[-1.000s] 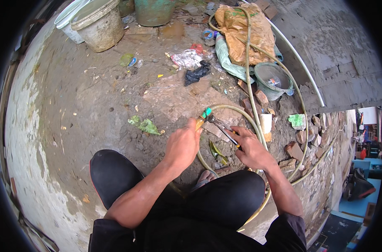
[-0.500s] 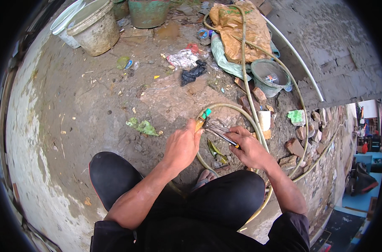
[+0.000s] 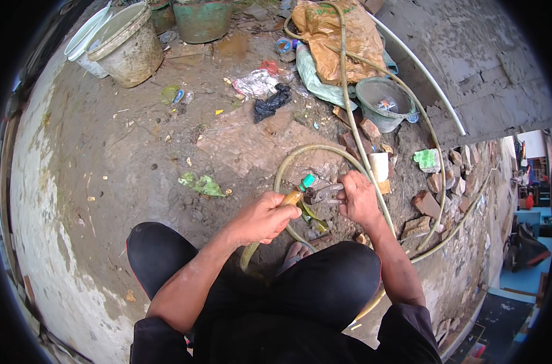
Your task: The person uses pliers to cut a black plastic wrap from a hose end. They then remove the wrap and attach a white plastic connector to the hose, securing it by hand.
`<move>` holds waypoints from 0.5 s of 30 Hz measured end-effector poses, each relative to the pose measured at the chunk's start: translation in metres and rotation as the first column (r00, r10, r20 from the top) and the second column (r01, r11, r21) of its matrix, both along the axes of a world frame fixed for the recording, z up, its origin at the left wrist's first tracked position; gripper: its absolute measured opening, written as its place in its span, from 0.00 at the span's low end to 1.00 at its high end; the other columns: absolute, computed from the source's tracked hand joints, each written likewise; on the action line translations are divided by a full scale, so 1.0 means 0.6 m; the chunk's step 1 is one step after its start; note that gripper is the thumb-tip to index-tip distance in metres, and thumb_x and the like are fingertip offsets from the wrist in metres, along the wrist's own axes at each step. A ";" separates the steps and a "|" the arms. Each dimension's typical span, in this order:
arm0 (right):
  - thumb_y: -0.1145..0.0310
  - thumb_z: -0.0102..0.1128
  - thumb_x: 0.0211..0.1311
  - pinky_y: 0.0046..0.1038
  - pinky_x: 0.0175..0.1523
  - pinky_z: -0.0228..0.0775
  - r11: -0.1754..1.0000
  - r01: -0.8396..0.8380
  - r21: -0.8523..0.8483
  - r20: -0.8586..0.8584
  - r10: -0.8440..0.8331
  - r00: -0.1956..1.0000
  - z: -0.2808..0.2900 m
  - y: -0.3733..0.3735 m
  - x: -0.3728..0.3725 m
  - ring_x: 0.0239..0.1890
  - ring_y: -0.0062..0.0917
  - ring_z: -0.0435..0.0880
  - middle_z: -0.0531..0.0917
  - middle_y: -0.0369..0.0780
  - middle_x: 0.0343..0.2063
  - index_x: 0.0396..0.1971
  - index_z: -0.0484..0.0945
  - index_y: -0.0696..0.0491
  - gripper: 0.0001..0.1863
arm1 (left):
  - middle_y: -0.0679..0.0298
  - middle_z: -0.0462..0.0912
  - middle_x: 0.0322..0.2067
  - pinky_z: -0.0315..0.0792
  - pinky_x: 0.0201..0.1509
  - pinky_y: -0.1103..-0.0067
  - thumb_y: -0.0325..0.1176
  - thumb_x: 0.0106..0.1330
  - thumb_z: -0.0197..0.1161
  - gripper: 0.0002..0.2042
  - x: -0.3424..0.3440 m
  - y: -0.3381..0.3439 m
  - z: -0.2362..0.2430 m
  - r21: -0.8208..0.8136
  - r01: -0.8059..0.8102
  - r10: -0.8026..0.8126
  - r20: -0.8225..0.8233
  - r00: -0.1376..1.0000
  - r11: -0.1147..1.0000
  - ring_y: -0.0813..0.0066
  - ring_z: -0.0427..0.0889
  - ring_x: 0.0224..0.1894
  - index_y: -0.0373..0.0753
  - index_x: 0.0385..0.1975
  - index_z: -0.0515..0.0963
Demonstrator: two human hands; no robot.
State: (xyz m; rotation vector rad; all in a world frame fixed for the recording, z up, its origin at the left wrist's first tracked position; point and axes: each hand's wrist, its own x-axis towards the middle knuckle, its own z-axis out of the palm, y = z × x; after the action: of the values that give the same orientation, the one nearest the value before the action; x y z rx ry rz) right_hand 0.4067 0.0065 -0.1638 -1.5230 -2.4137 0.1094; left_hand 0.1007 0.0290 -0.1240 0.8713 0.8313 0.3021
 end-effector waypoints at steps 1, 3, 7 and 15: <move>0.70 0.70 0.43 0.41 0.42 0.73 0.994 -0.053 0.099 0.053 0.048 0.997 0.001 0.020 0.012 0.36 0.41 0.80 0.76 0.41 0.31 0.37 0.74 0.53 0.19 | 0.77 0.61 0.15 0.51 0.14 0.83 0.36 0.75 0.60 0.16 0.000 -0.001 0.008 -0.142 0.057 -0.048 0.068 0.997 0.988 0.88 0.57 0.13 0.45 0.24 0.65; 0.69 0.70 0.43 0.39 0.43 0.73 0.981 -0.151 0.125 0.117 0.136 0.984 0.016 0.057 0.035 0.37 0.39 0.79 0.76 0.41 0.32 0.37 0.74 0.53 0.19 | 0.77 0.61 0.15 0.51 0.14 0.83 0.36 0.75 0.60 0.15 -0.001 -0.003 0.007 -0.277 0.093 -0.059 0.129 0.990 0.956 0.88 0.57 0.12 0.45 0.25 0.65; 0.67 0.69 0.46 0.38 0.44 0.72 0.932 -0.345 0.108 0.253 0.310 0.917 0.071 0.147 0.070 0.38 0.37 0.79 0.75 0.40 0.33 0.36 0.72 0.52 0.18 | 0.76 0.60 0.15 0.52 0.13 0.83 0.37 0.76 0.59 0.13 0.009 0.000 -0.014 -0.341 0.142 -0.056 0.251 0.966 0.929 0.88 0.57 0.12 0.45 0.28 0.66; 0.64 0.64 0.65 0.47 0.47 0.75 0.893 -0.056 -0.446 0.004 0.065 0.998 0.003 0.047 -0.007 0.43 0.47 0.85 0.83 0.49 0.36 0.48 0.73 0.58 0.18 | 0.56 0.73 0.18 0.65 0.19 0.67 0.38 0.75 0.58 0.14 0.000 0.000 -0.053 0.412 -0.098 0.201 -0.213 0.956 0.906 0.61 0.72 0.15 0.34 0.30 0.73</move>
State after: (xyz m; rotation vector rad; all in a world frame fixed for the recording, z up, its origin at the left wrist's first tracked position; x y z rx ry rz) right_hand 0.4023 0.0349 -0.1621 -1.6258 -2.5709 0.7125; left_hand 0.1006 0.0288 -0.1556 1.2475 1.0983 0.5176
